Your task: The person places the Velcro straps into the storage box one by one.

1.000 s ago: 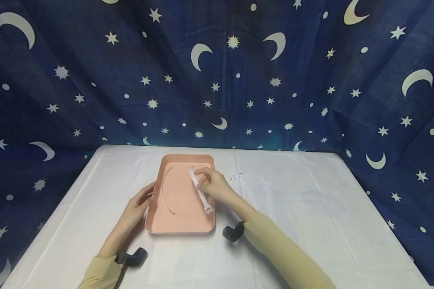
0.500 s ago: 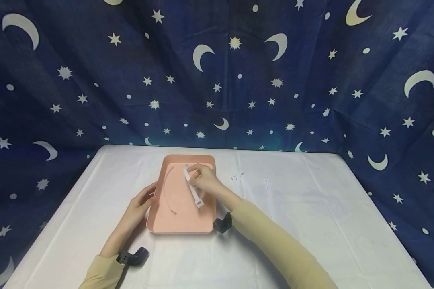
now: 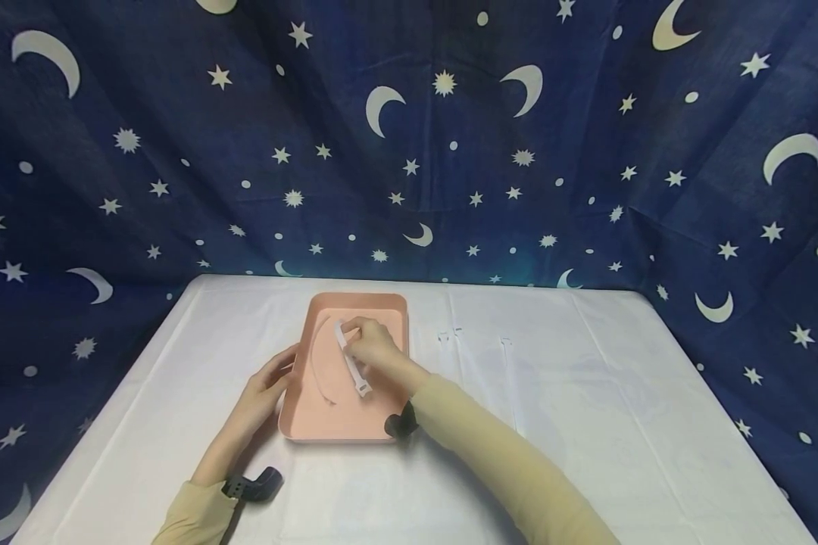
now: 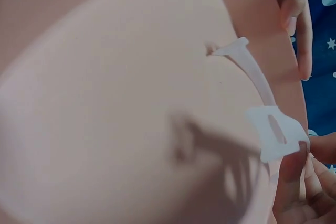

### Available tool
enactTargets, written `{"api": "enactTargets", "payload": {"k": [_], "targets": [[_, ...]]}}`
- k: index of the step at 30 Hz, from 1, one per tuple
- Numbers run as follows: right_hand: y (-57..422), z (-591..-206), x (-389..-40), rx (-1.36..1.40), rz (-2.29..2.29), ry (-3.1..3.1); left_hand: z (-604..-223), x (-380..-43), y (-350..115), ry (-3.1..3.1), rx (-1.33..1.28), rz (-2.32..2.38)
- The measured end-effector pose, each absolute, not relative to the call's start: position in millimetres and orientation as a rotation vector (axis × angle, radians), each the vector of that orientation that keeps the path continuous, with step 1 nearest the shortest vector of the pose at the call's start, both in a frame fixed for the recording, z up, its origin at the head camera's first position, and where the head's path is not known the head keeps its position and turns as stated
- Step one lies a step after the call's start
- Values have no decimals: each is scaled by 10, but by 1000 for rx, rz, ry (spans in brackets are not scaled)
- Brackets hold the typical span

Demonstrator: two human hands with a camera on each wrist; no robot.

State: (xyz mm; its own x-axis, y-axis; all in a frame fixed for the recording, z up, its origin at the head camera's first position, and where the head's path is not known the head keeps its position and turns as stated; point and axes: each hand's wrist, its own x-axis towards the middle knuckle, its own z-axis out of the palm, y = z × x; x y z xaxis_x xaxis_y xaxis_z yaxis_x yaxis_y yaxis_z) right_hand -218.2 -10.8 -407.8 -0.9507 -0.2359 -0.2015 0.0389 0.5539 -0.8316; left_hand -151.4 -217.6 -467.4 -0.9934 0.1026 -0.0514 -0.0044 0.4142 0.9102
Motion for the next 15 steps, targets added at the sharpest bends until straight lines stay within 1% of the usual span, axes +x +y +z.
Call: {"api": "enactTargets", "payload": {"k": [15], "targets": [[-203, -4155, -2172, -158, -1279, 2551, -4701, -1517, -2170, 2553, 97, 1649]]}}
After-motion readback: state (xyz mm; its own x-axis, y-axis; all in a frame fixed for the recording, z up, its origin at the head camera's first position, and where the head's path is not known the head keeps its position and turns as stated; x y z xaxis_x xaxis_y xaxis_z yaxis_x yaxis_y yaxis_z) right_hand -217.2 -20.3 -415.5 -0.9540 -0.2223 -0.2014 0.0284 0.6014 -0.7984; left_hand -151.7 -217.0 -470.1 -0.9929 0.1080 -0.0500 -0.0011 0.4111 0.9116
